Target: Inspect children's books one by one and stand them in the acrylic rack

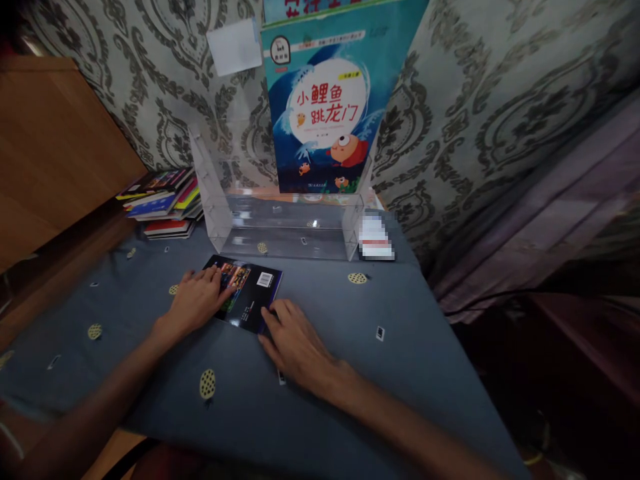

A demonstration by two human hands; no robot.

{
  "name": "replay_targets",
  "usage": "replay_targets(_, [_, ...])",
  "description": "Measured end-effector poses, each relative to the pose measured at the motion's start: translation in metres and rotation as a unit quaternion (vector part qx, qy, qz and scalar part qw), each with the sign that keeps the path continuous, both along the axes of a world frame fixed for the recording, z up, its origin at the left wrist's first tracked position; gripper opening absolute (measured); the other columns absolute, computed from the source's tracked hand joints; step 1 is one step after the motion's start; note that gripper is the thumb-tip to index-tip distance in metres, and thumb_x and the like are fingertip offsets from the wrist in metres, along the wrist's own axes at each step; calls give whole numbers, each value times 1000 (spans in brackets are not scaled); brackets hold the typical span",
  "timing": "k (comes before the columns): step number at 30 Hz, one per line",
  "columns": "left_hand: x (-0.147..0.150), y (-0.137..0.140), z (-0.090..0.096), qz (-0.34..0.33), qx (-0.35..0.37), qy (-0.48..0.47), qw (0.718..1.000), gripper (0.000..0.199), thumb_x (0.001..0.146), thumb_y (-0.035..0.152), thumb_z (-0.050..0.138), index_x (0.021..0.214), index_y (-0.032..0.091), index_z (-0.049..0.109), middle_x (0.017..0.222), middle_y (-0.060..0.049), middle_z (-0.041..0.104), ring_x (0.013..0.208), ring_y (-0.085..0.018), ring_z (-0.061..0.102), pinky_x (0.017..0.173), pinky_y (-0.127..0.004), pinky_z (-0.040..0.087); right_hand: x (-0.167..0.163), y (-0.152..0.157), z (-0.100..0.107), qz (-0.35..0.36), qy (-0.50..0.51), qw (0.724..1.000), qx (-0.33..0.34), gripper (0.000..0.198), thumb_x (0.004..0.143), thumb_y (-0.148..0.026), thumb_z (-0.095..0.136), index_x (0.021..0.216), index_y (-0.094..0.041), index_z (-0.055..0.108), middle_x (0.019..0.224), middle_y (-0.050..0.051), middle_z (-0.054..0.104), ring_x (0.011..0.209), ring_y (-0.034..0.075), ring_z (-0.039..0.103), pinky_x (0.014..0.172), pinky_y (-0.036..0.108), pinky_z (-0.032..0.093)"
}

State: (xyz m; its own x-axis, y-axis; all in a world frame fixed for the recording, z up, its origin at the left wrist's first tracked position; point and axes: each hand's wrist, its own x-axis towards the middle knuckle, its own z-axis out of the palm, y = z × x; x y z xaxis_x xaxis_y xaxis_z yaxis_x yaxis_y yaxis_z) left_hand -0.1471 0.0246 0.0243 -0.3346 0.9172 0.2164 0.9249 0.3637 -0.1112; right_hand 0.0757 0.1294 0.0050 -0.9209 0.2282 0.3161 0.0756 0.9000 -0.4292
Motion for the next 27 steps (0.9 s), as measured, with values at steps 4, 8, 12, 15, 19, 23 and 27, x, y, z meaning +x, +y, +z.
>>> replay_targets(4, [-5, 4, -1, 11, -14, 33, 999, 49, 103, 45, 38, 121, 8, 64, 126, -26, 65, 112, -39, 63, 94, -57, 45, -10, 7, -2, 5, 8, 1000, -10, 38, 93, -22, 56, 131, -14, 59, 109, 15, 59, 102, 28, 57, 87, 49, 57])
replay_targets(8, [-8, 7, 1, 12, -36, 59, 998, 45, 102, 44, 43, 115, 7, 66, 112, -24, 69, 101, -37, 65, 88, -54, 48, -13, 14, -6, 19, 16, 999, -21, 38, 95, -22, 54, 131, -12, 59, 112, 16, 59, 107, 28, 56, 91, 48, 56])
replay_targets(12, [-10, 19, -3, -74, -7, 31, 997, 33, 101, 28, 45, 125, 14, 61, 122, -17, 67, 109, -31, 63, 93, -48, 50, -10, 15, -8, 20, 25, 999, -24, 38, 95, -22, 53, 132, -14, 58, 115, 16, 58, 109, 27, 56, 93, 49, 55])
replay_targets(15, [-9, 38, -6, -182, 7, -34, 983, 35, 98, 17, 45, 130, 18, 59, 128, -11, 63, 115, -27, 59, 98, -44, 49, -8, 14, -6, 16, 30, 999, -16, 39, 95, -23, 55, 133, -14, 58, 112, 15, 59, 105, 27, 57, 92, 49, 56])
replay_targets(19, [-6, 62, -7, -244, 2, -81, 966, 39, 98, 14, 45, 133, 19, 59, 124, -11, 62, 112, -27, 57, 92, -44, 50, -6, 13, -1, 11, 14, 1000, 13, 38, 95, -25, 58, 130, -13, 60, 109, 13, 58, 101, 27, 57, 92, 47, 56])
replay_targets(23, [-4, 68, -7, -256, -3, -74, 964, 43, 98, 13, 44, 137, 24, 59, 125, -11, 60, 110, -27, 57, 91, -45, 49, -5, 14, 1, 5, -5, 999, 33, 35, 94, -25, 60, 127, -11, 62, 107, 13, 59, 100, 27, 58, 92, 45, 55])
replay_targets(27, [-1, 60, -5, -276, -7, -88, 957, 46, 96, 9, 44, 135, 27, 60, 126, -10, 59, 112, -26, 56, 92, -45, 50, -6, 16, 1, 10, -6, 999, 31, 34, 95, -25, 59, 126, -12, 63, 112, 13, 59, 106, 27, 58, 97, 46, 53])
